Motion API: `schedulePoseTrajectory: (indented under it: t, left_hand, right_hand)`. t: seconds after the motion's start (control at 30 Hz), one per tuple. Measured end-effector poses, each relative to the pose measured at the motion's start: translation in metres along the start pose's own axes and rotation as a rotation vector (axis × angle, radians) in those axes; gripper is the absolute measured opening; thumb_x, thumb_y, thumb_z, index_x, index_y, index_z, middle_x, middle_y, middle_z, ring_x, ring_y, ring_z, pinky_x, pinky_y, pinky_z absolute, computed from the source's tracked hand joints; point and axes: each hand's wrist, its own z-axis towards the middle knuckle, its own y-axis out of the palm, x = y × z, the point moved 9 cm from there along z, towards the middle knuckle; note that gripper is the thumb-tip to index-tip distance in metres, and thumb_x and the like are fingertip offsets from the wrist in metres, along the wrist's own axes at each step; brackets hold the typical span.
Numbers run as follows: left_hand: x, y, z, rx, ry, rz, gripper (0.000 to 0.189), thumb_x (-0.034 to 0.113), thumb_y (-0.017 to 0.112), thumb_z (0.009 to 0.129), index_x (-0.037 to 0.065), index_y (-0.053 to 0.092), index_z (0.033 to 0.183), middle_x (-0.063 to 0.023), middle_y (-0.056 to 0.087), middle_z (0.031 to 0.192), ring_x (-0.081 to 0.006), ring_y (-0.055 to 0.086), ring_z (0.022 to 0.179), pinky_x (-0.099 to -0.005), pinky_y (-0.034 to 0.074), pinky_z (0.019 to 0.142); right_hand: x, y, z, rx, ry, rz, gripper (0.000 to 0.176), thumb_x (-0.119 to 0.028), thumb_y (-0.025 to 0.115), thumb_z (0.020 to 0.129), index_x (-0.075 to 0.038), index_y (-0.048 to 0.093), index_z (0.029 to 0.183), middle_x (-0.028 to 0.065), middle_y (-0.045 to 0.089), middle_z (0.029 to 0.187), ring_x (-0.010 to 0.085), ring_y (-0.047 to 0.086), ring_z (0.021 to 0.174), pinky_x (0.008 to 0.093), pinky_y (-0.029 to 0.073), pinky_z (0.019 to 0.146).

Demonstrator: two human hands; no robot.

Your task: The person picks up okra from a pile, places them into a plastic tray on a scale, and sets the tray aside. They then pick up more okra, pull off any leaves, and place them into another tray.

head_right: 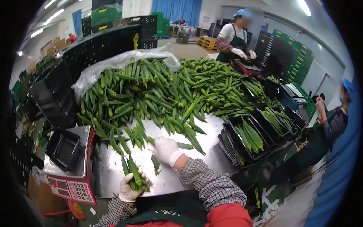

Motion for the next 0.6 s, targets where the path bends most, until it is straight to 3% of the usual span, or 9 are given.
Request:
schedulePoseTrajectory:
  t: [0.07, 0.17, 0.27, 0.3, 0.4, 0.47, 0.53, 0.6]
  left_hand:
    - [0.002, -0.001, 0.0, 0.017, 0.011, 0.035, 0.039, 0.01, 0.058, 0.084, 0.006, 0.05, 0.122, -0.0122, 0.059, 0.106, -0.0293, 0.058, 0.101, -0.0505, 0.044, 0.095]
    - [0.002, 0.002, -0.001, 0.014, 0.019, 0.033, 0.043, 0.011, 0.059, 0.085, 0.005, 0.048, 0.126, -0.0158, 0.058, 0.116, -0.0324, 0.055, 0.11, -0.0524, 0.041, 0.099]
    - [0.001, -0.001, -0.002, 0.011, 0.029, 0.047, 0.05, 0.018, 0.061, 0.086, 0.004, 0.044, 0.131, -0.0184, 0.055, 0.123, -0.0341, 0.053, 0.115, -0.0521, 0.039, 0.101]
    - [0.001, -0.001, -0.001, 0.021, 0.029, 0.052, 0.052, 0.02, 0.061, 0.086, 0.004, 0.043, 0.132, -0.0183, 0.055, 0.123, -0.0341, 0.052, 0.115, -0.052, 0.039, 0.101]
    - [-0.002, 0.003, 0.002, 0.014, 0.026, 0.148, 0.062, 0.038, 0.064, 0.085, 0.005, 0.043, 0.132, -0.0163, 0.055, 0.123, -0.032, 0.054, 0.112, -0.0507, 0.044, 0.096]
    - [-0.007, 0.007, 0.0, -0.054, -0.044, 0.113, 0.066, 0.043, 0.064, 0.084, 0.007, 0.041, 0.134, -0.0152, 0.052, 0.126, -0.0311, 0.053, 0.114, -0.0501, 0.044, 0.096]
    - [-0.009, 0.005, -0.005, -0.079, -0.087, 0.174, 0.063, 0.036, 0.065, 0.084, 0.008, 0.04, 0.135, -0.016, 0.053, 0.126, -0.0326, 0.053, 0.114, -0.0504, 0.044, 0.097]
    - [-0.011, 0.007, -0.01, -0.105, -0.128, 0.238, 0.061, 0.03, 0.066, 0.084, 0.009, 0.04, 0.135, -0.0168, 0.053, 0.126, -0.034, 0.053, 0.113, -0.0507, 0.043, 0.097]
  right_hand:
    - [0.029, 0.037, 0.004, -0.168, 0.094, -0.072, 0.029, -0.029, 0.06, 0.083, -0.004, 0.06, 0.099, 0.0158, 0.062, 0.098, 0.0332, 0.063, 0.085, 0.0417, 0.051, 0.074]
    - [0.04, 0.024, 0.002, -0.117, 0.164, 0.129, 0.03, -0.027, 0.06, 0.083, -0.002, 0.062, 0.098, 0.0169, 0.062, 0.099, 0.0339, 0.063, 0.083, 0.0417, 0.05, 0.075]
    - [0.036, -0.025, -0.012, 0.168, 0.155, 0.37, 0.026, -0.022, 0.057, 0.085, -0.001, 0.061, 0.101, 0.0188, 0.062, 0.096, 0.0329, 0.063, 0.086, 0.0388, 0.05, 0.077]
    - [0.035, -0.027, -0.015, 0.161, 0.151, 0.532, 0.025, -0.017, 0.058, 0.083, -0.004, 0.061, 0.104, 0.0159, 0.062, 0.098, 0.0331, 0.061, 0.088, 0.0394, 0.049, 0.08]
    - [-0.009, -0.056, -0.033, 0.246, -0.219, 0.523, 0.027, -0.01, 0.064, 0.076, -0.004, 0.063, 0.102, 0.0134, 0.062, 0.099, 0.0304, 0.058, 0.095, 0.039, 0.046, 0.086]
    - [-0.046, -0.051, -0.042, 0.143, -0.435, 0.413, 0.032, -0.006, 0.062, 0.072, -0.01, 0.064, 0.103, 0.0103, 0.06, 0.11, 0.0309, 0.052, 0.112, 0.0442, 0.039, 0.098]
    - [-0.086, -0.034, -0.058, 0.059, -0.593, 0.248, 0.033, -0.007, 0.059, 0.074, -0.012, 0.063, 0.106, 0.0132, 0.053, 0.122, 0.0333, 0.043, 0.122, 0.0486, 0.03, 0.105]
    - [-0.111, -0.029, -0.064, 0.03, -0.655, 0.267, 0.034, -0.009, 0.058, 0.075, -0.013, 0.062, 0.108, 0.0159, 0.046, 0.129, 0.0346, 0.036, 0.128, 0.0508, 0.022, 0.11]
